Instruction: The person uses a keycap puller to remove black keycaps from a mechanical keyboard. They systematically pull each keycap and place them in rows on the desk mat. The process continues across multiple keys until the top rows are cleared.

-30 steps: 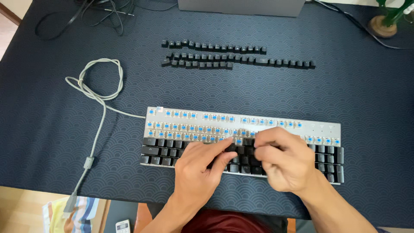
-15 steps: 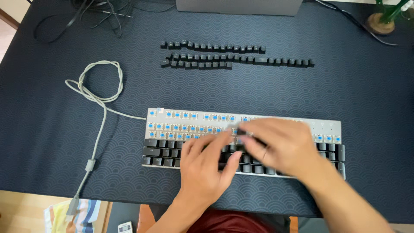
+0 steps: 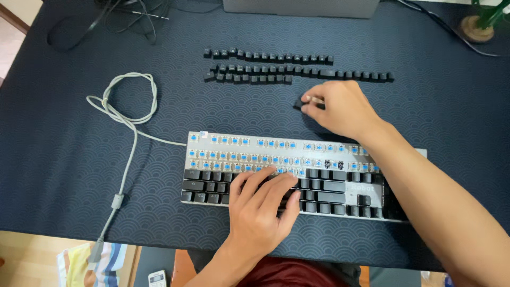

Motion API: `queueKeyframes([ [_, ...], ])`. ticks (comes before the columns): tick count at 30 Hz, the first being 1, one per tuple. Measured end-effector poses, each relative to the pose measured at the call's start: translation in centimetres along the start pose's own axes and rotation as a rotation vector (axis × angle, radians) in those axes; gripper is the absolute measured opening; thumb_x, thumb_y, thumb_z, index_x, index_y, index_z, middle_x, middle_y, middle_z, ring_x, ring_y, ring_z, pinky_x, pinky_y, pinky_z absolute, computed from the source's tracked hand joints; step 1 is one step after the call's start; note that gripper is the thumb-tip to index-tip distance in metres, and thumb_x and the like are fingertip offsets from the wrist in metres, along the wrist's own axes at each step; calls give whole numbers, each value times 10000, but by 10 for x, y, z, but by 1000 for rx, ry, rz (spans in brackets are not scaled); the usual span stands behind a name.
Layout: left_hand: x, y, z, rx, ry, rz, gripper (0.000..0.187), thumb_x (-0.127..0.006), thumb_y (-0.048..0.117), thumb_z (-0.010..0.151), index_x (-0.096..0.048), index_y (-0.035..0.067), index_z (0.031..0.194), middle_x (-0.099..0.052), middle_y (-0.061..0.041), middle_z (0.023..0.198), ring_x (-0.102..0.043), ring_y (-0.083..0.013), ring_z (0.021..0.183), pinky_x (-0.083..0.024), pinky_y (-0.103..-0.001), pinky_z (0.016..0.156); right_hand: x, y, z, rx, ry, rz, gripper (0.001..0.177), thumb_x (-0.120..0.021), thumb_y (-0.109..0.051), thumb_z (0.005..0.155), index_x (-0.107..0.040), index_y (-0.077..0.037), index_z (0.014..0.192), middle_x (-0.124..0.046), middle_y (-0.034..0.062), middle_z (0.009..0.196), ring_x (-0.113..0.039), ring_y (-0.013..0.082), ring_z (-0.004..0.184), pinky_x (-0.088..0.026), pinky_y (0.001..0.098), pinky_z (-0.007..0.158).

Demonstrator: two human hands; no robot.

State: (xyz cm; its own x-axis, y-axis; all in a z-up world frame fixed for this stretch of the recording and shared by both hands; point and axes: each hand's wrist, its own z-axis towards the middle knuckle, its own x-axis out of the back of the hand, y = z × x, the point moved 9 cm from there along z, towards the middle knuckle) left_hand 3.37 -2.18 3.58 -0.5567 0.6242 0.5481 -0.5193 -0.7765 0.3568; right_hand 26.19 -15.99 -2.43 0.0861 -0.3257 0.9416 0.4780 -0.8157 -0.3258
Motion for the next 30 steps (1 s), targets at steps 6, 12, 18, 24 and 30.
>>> queueKeyframes([
  [6, -1, -1, -1, 7, -16, -10, 85, -675, 185, 954, -711, 135, 1012, -785, 17, 1011, -715, -233, 1053, -466, -416, 963, 12, -26, 7, -175, -120, -20, 271, -715, -390, 786, -739, -161, 930, -705, -52, 777, -667, 268, 811, -499, 448, 737],
  [12, 0, -4, -2, 23, -13, -27, 86, -676, 179, 947, -703, 138, 1017, -783, 28, 1018, -715, -225, 1047, -459, -413, 966, -7, 5, 29, 2, 36, -55, 283, -706, -275, 924, -771, -106, 1141, -767, 28, 837, -715, 344, 838, -513, 479, 818],
  [18, 0, -5, -2, 37, -19, -42, 90, -682, 174, 941, -702, 130, 1017, -780, 24, 1024, -720, -233, 1053, -460, -424, 973, 0, 15, 31, -159, 60, 61, 281, -746, -245, 909, -761, -114, 1157, -784, 9, 890, -722, 315, 891, -517, 453, 856],
  [24, 0, -5, -2, 43, -22, -46, 102, -668, 178, 949, -707, 125, 1026, -777, 25, 1020, -715, -228, 1050, -469, -422, 959, 5, 8, 35, -181, 40, 0, 318, -724, -305, 906, -750, -141, 1176, -761, -20, 875, -701, 327, 912, -523, 519, 783],
  [30, 1, -5, -2, 38, -21, -51, 99, -669, 177, 950, -701, 119, 1022, -778, 17, 1017, -721, -236, 1039, -467, -419, 966, 5, 8, 39, -207, 47, 5, 298, -724, -295, 918, -731, -137, 1170, -743, -15, 886, -685, 333, 926, -527, 540, 745],
])
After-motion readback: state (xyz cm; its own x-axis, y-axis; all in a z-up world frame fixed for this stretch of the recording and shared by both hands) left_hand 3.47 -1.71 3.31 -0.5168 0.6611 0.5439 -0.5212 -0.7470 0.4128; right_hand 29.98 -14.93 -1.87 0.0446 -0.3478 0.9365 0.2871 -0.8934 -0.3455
